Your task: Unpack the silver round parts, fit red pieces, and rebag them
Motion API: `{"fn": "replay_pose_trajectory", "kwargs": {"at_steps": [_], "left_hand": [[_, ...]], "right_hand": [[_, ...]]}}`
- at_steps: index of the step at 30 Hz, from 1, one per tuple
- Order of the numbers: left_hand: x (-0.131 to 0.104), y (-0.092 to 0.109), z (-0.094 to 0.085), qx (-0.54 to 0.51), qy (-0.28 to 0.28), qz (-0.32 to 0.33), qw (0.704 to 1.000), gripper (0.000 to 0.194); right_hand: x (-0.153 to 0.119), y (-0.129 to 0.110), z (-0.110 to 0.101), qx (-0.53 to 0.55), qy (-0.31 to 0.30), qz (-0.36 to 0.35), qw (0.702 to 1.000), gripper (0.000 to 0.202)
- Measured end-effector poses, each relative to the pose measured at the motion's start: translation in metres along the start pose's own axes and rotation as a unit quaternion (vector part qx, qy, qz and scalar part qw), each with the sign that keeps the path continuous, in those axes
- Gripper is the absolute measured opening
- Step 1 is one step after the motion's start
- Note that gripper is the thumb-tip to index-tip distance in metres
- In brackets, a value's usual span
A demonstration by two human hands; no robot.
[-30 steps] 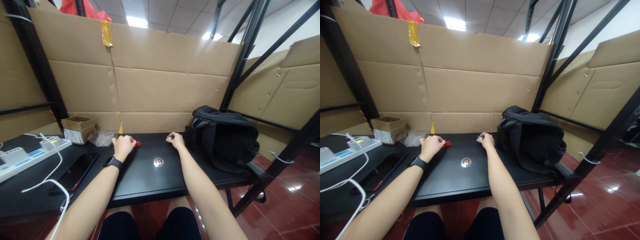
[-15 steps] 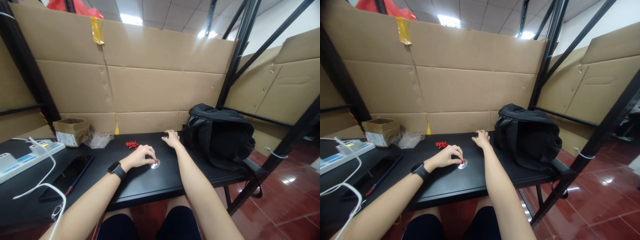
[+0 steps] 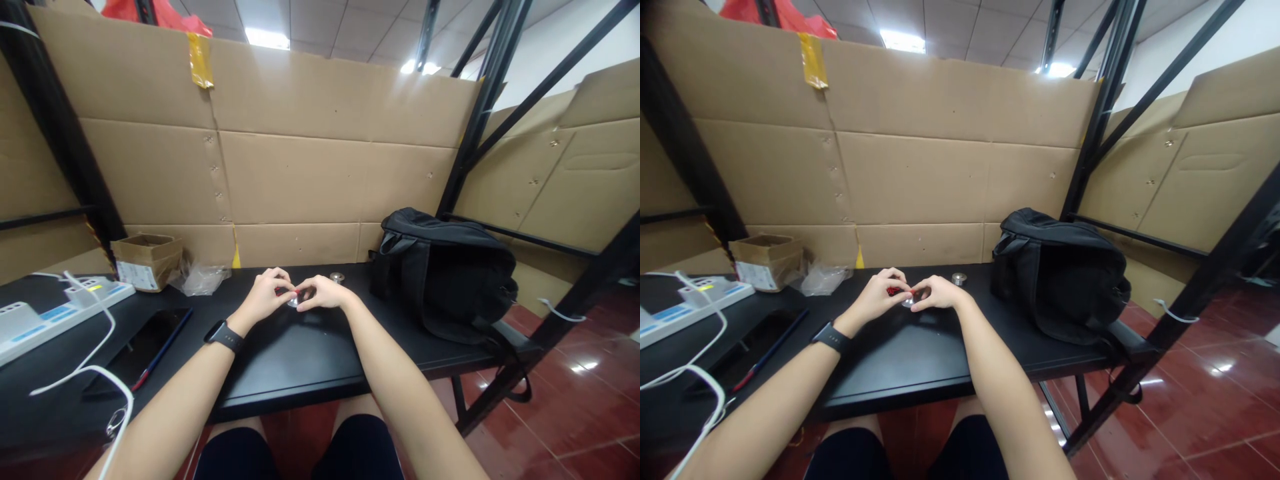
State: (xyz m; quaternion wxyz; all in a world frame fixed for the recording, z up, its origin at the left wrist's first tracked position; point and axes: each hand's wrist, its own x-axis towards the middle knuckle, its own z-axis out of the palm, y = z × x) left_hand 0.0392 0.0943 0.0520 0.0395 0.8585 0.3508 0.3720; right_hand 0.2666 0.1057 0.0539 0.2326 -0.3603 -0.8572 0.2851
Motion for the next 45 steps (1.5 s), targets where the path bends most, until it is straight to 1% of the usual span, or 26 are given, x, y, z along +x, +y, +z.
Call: {"fn": "replay_pose_trajectory", "kwargs": {"at_steps": [3, 5, 7, 9, 10, 11, 12, 14, 17, 20, 23, 27, 33, 35, 38, 40, 41, 42, 43, 45], "left_hand": [[0.000, 0.001, 0.000, 0.008, -0.023, 0.011, 1.000, 0.010], [0.000, 0.002, 0.001, 0.003, -0.015, 0.007, 1.000, 0.013], [0.000, 0.001, 0.002, -0.017, 0.029, -0.016, 0.999, 0.017], [0.000, -0.001, 0.004, -0.032, 0.082, -0.057, 0.995, 0.018], [0.000, -0.002, 0.004, -0.032, 0.096, -0.077, 0.992, 0.018], [0.000, -0.003, 0.005, -0.026, 0.097, -0.093, 0.991, 0.017], [-0.001, -0.004, 0.006, -0.020, 0.088, -0.101, 0.991, 0.014], [-0.001, -0.004, 0.008, -0.020, 0.063, -0.092, 0.994, 0.012], [-0.001, -0.002, 0.010, -0.046, 0.058, -0.059, 0.995, 0.015], [0.000, -0.001, 0.012, -0.039, 0.054, -0.049, 0.997, 0.013], [0.000, -0.001, 0.013, 0.003, 0.032, -0.072, 0.997, 0.011], [0.000, -0.002, 0.013, 0.038, 0.011, -0.099, 0.994, 0.013], [0.000, -0.002, 0.012, 0.044, -0.005, -0.102, 0.994, 0.016], [-0.001, -0.005, 0.011, 0.051, -0.001, -0.108, 0.993, 0.019], [-0.002, -0.010, 0.011, 0.068, 0.012, -0.119, 0.991, 0.021], [-0.002, -0.011, 0.014, 0.077, 0.014, -0.123, 0.989, 0.021], [-0.001, -0.011, 0.016, 0.079, 0.011, -0.124, 0.989, 0.021], [-0.001, -0.010, 0.018, 0.079, 0.008, -0.123, 0.989, 0.020], [0.000, -0.009, 0.020, 0.077, 0.007, -0.123, 0.989, 0.019], [0.001, -0.005, 0.023, 0.063, 0.012, -0.120, 0.991, 0.019]], "right_hand": [[0.002, -0.002, 0.006, -0.033, 0.012, -0.011, 0.999, 0.051], [0.004, -0.003, 0.008, -0.048, 0.034, -0.019, 0.998, 0.043], [0.005, -0.002, 0.010, -0.047, 0.065, -0.010, 0.997, 0.037], [0.006, -0.001, 0.010, -0.029, 0.099, 0.008, 0.995, 0.037], [0.006, -0.001, 0.010, -0.015, 0.116, 0.017, 0.993, 0.038], [0.007, 0.000, 0.010, 0.001, 0.133, 0.024, 0.991, 0.040], [0.007, 0.000, 0.010, 0.018, 0.147, 0.028, 0.989, 0.041], [0.008, -0.001, 0.011, 0.050, 0.164, 0.031, 0.985, 0.044], [0.008, -0.003, 0.014, 0.071, 0.156, 0.030, 0.985, 0.046], [0.008, -0.007, 0.017, 0.066, 0.145, 0.031, 0.987, 0.043], [0.008, -0.010, 0.018, 0.051, 0.148, 0.030, 0.987, 0.037], [0.008, -0.009, 0.017, 0.025, 0.149, 0.033, 0.988, 0.033], [0.006, -0.001, 0.011, 0.030, 0.127, 0.032, 0.991, 0.039], [0.004, 0.003, 0.008, 0.012, 0.143, 0.042, 0.989, 0.038], [0.003, 0.013, 0.001, -0.035, 0.205, 0.084, 0.974, 0.024], [0.004, 0.021, -0.002, -0.031, 0.242, 0.103, 0.964, 0.020], [0.004, 0.024, -0.004, -0.007, 0.251, 0.100, 0.963, 0.022], [0.004, 0.027, -0.004, 0.030, 0.252, 0.087, 0.963, 0.030], [0.004, 0.029, -0.004, 0.076, 0.245, 0.069, 0.964, 0.042], [0.004, 0.029, -0.002, 0.171, 0.203, 0.030, 0.964, 0.066]]}}
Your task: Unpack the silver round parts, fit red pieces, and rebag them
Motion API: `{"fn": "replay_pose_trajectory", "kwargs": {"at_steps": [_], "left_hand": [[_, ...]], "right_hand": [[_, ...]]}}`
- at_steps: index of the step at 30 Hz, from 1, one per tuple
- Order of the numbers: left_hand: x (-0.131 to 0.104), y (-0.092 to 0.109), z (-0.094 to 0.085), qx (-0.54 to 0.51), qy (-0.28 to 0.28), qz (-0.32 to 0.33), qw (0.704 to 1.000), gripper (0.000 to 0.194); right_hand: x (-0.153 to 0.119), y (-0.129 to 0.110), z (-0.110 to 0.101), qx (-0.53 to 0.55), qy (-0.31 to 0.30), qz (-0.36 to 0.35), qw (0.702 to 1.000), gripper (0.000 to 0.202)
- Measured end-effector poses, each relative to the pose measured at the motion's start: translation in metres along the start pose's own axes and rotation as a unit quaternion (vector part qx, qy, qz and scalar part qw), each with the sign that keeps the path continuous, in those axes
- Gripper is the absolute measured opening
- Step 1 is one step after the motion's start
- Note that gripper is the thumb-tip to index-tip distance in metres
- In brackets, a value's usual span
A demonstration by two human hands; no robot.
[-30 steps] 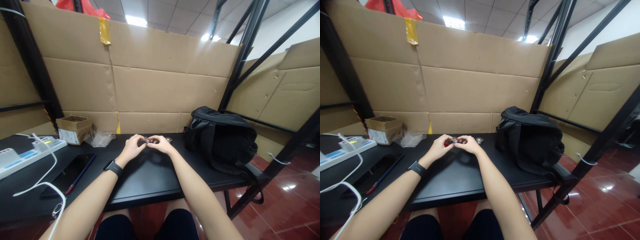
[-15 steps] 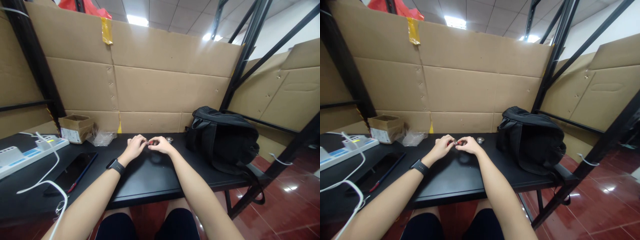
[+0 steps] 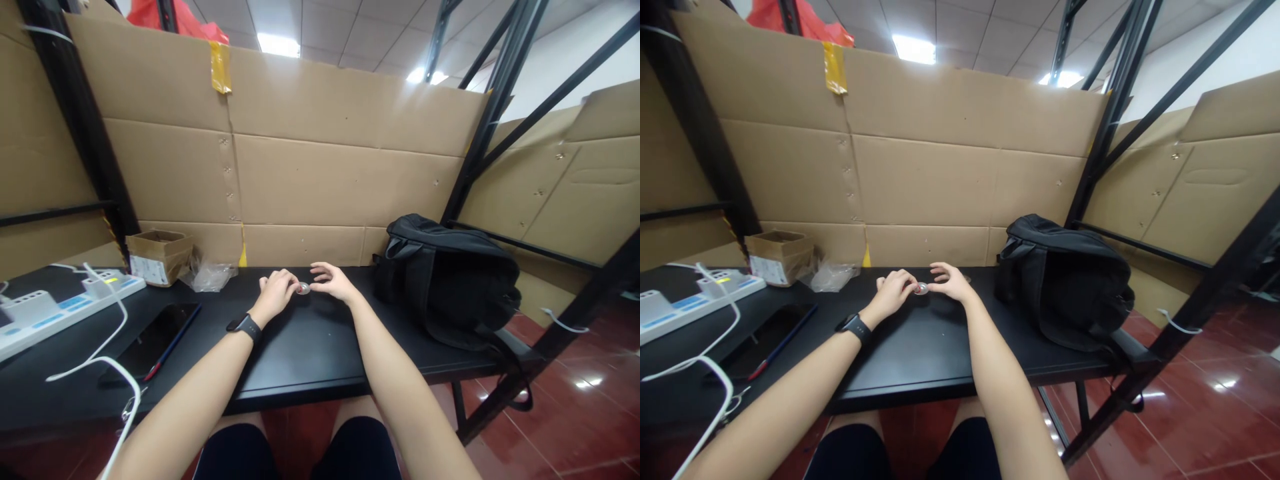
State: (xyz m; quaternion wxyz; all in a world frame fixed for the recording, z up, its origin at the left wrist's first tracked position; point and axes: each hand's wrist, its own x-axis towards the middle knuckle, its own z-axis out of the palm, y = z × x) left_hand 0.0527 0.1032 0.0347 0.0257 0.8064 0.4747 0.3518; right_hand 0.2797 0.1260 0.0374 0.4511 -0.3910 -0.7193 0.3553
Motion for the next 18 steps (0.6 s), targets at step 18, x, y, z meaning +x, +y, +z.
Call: {"fn": "replay_pose_trajectory", "kwargs": {"at_steps": [18], "left_hand": [[-0.002, 0.009, -0.008, -0.105, 0.098, -0.033, 0.989, 0.020]], "right_hand": [[-0.010, -0.032, 0.048, 0.301, -0.041, 0.054, 0.951, 0.060]]}}
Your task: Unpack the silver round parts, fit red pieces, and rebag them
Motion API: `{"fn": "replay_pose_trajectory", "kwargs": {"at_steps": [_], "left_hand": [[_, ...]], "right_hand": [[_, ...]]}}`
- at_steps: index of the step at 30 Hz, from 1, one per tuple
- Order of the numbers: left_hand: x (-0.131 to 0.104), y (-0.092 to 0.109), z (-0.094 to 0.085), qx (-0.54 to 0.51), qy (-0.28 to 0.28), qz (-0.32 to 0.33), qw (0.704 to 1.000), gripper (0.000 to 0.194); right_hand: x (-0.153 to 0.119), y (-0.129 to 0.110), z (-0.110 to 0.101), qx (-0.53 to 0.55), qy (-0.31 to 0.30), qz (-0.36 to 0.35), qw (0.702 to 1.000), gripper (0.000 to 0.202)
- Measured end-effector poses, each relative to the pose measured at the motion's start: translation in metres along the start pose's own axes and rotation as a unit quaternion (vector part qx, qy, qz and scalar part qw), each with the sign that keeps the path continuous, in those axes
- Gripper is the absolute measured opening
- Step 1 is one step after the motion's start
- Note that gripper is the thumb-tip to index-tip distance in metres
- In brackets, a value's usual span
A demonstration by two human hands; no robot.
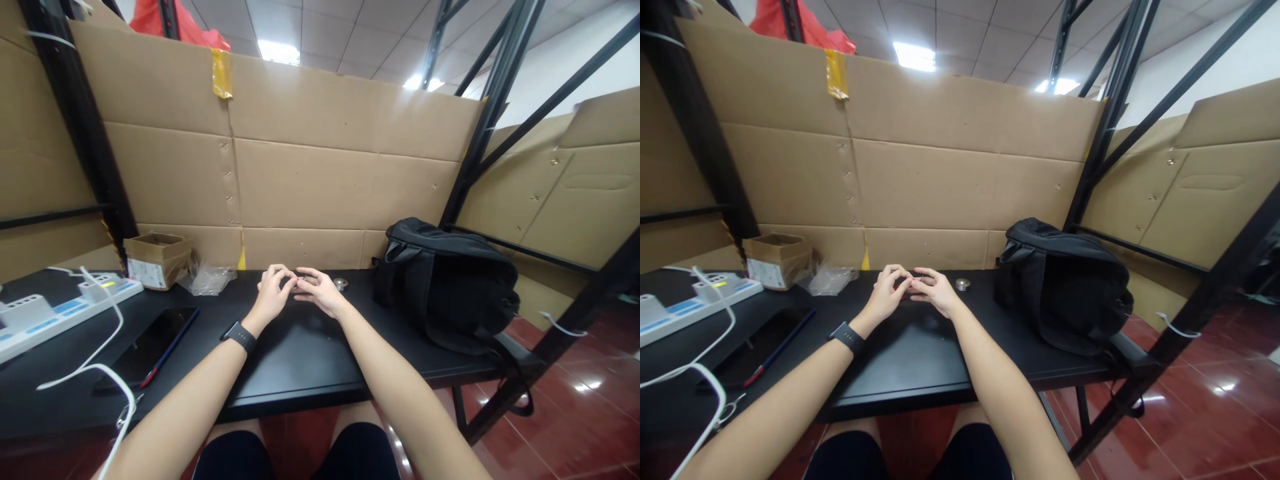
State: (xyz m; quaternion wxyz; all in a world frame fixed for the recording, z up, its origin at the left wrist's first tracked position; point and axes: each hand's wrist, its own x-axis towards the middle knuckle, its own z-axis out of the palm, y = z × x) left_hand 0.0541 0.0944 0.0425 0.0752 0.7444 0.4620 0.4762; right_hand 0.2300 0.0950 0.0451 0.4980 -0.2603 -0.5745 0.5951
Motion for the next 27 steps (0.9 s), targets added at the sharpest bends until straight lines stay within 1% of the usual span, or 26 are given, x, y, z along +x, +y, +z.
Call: {"fn": "replay_pose_trajectory", "kwargs": {"at_steps": [2, 4, 6, 7, 8, 9, 11, 12, 13, 14, 15, 17, 20, 22, 24, 26, 27], "left_hand": [[0.001, 0.001, -0.001, 0.007, 0.001, 0.003, 1.000, 0.020], [0.002, -0.001, -0.004, 0.013, 0.013, 0.002, 1.000, 0.021], [0.005, -0.006, -0.008, 0.022, 0.033, -0.006, 0.999, 0.022], [0.007, -0.011, -0.012, 0.034, 0.040, -0.010, 0.999, 0.022], [0.008, -0.016, -0.015, 0.053, 0.039, -0.012, 0.998, 0.022], [0.010, -0.022, -0.019, 0.076, 0.030, -0.013, 0.997, 0.022], [0.011, -0.035, -0.026, 0.124, -0.007, -0.013, 0.992, 0.020], [0.011, -0.041, -0.028, 0.142, -0.027, -0.016, 0.989, 0.019], [0.011, -0.047, -0.030, 0.155, -0.043, -0.020, 0.987, 0.018], [0.011, -0.051, -0.030, 0.164, -0.053, -0.026, 0.985, 0.017], [0.010, -0.055, -0.030, 0.171, -0.060, -0.031, 0.983, 0.017], [0.009, -0.058, -0.028, 0.179, -0.068, -0.037, 0.981, 0.017], [0.008, -0.056, -0.025, 0.189, -0.074, -0.043, 0.978, 0.020], [0.007, -0.052, -0.023, 0.194, -0.081, -0.043, 0.977, 0.023], [0.005, -0.050, -0.022, 0.195, -0.101, -0.032, 0.975, 0.032], [0.004, -0.049, -0.019, 0.196, -0.129, -0.017, 0.972, 0.046], [0.003, -0.049, -0.017, 0.197, -0.139, -0.012, 0.970, 0.049]], "right_hand": [[0.002, 0.002, 0.004, -0.011, 0.017, -0.015, 1.000, 0.059], [0.006, 0.004, 0.004, -0.042, 0.032, -0.040, 0.998, 0.056], [0.011, 0.004, -0.002, -0.104, 0.054, -0.074, 0.990, 0.052], [0.013, 0.003, -0.009, -0.153, 0.072, -0.090, 0.981, 0.050], [0.014, 0.001, -0.018, -0.210, 0.097, -0.107, 0.967, 0.049], [0.014, -0.002, -0.030, -0.286, 0.134, -0.122, 0.941, 0.048], [0.013, -0.007, -0.058, -0.424, 0.216, -0.142, 0.868, 0.042], [0.011, -0.009, -0.072, -0.469, 0.252, -0.143, 0.834, 0.039], [0.009, -0.010, -0.086, -0.504, 0.267, -0.128, 0.811, 0.039], [0.006, -0.010, -0.098, -0.523, 0.278, -0.108, 0.798, 0.041], [0.004, -0.009, -0.107, -0.530, 0.283, -0.091, 0.794, 0.042], [0.000, -0.005, -0.118, -0.549, 0.285, -0.063, 0.783, 0.038], [-0.001, 0.003, -0.122, -0.588, 0.288, -0.017, 0.756, 0.030], [0.001, 0.008, -0.122, -0.607, 0.279, 0.023, 0.744, 0.029], [0.002, 0.010, -0.124, -0.612, 0.258, 0.047, 0.746, 0.032], [0.002, 0.011, -0.127, -0.611, 0.241, 0.052, 0.752, 0.035], [0.002, 0.011, -0.128, -0.611, 0.234, 0.053, 0.754, 0.036]]}}
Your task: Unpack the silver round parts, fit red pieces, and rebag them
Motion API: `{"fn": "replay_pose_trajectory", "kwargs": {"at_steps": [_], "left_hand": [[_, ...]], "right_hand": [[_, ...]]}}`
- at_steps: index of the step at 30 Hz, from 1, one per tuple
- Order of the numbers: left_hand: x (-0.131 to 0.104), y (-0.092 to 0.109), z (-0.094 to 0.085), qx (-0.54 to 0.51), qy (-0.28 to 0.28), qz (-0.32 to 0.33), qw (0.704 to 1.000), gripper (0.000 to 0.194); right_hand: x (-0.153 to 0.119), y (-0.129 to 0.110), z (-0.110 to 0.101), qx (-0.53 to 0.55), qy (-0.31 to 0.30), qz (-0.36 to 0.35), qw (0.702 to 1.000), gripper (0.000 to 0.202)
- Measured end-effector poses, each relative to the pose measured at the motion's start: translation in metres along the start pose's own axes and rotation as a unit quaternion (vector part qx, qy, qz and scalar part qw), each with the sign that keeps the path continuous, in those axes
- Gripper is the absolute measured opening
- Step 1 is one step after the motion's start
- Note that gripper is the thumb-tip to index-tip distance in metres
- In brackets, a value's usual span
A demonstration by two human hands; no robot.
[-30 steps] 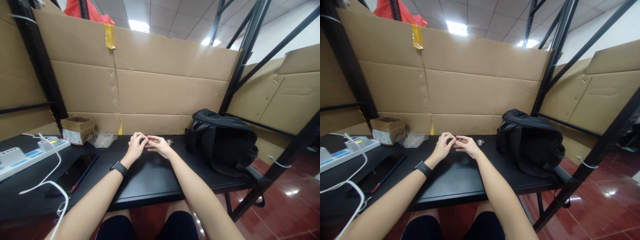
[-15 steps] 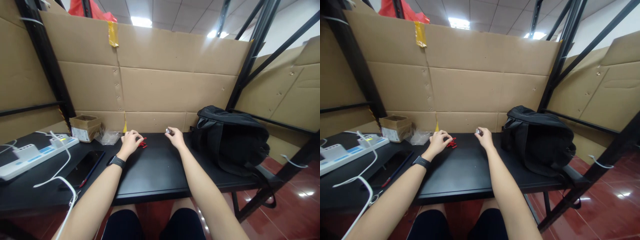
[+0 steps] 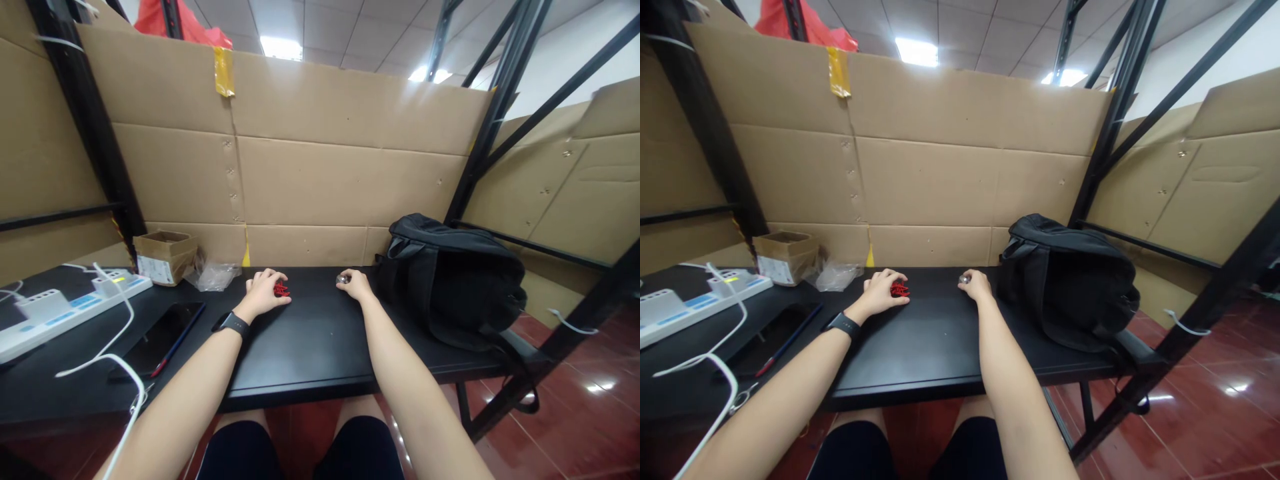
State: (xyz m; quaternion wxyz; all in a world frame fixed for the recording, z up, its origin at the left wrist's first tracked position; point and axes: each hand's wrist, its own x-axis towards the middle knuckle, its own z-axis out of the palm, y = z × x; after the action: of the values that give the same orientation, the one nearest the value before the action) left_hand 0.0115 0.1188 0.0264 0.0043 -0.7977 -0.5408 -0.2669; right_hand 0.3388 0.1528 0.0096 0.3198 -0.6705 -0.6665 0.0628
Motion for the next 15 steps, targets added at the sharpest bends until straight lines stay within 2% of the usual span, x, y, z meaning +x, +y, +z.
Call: {"fn": "replay_pose_trajectory", "kwargs": {"at_steps": [5, 9, 12, 15], "left_hand": [[0.002, 0.001, 0.009, 0.020, -0.006, 0.005, 1.000, 0.034], [0.004, -0.004, 0.005, 0.017, -0.010, -0.005, 1.000, 0.039], [0.006, -0.016, -0.002, 0.002, -0.027, -0.030, 0.999, 0.063], [0.006, -0.034, -0.005, -0.009, -0.087, -0.074, 0.993, 0.101]], "right_hand": [[-0.001, -0.001, -0.002, -0.017, -0.013, -0.001, 1.000, 0.040], [-0.004, -0.008, -0.004, -0.031, -0.016, 0.013, 0.999, 0.043], [-0.007, -0.013, -0.005, -0.048, -0.005, 0.021, 0.999, 0.056], [-0.009, -0.017, -0.005, -0.063, 0.002, 0.021, 0.998, 0.060]]}}
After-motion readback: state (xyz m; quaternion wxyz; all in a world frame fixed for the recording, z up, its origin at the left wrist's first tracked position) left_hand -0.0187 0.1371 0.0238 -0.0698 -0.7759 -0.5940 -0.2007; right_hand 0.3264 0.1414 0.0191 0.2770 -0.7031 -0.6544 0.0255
